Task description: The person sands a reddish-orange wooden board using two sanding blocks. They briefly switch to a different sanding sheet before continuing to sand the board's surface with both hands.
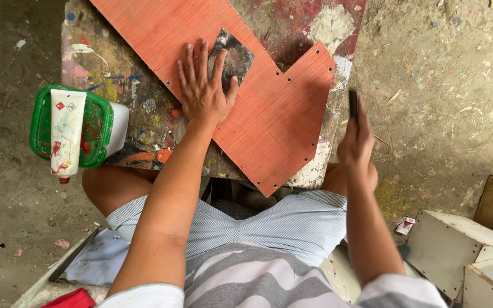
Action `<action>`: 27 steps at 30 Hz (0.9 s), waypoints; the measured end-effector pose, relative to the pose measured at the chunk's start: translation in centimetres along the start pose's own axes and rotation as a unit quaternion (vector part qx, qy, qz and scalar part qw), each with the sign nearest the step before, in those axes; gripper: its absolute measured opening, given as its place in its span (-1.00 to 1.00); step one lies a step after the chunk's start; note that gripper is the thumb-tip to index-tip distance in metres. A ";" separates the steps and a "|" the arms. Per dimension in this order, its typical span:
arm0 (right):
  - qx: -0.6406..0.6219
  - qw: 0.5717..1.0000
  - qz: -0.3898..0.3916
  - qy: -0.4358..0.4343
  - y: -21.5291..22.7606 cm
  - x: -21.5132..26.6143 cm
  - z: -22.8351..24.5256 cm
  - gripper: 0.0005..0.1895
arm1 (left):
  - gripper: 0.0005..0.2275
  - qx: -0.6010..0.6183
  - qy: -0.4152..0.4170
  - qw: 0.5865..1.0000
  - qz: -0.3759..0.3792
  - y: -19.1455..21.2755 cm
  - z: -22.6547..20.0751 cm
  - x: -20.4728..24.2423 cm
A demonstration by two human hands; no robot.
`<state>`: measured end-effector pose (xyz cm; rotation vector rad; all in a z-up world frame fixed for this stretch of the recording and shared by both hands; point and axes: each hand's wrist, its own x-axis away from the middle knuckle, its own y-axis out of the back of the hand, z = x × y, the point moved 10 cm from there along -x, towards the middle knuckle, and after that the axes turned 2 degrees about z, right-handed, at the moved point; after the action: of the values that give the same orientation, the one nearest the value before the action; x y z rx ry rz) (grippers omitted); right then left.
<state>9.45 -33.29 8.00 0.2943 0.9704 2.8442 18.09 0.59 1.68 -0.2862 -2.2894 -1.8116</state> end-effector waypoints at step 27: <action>0.168 0.954 0.154 0.197 -5.3 -10.4 3.8 -0.44 | -0.39 -0.009 0.012 1.000 0.028 -0.2 0.2 -0.3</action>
<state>20.69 -28.72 6.15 -0.1154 1.6244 3.0704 18.31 0.73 1.34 -0.3256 -2.2279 -1.7996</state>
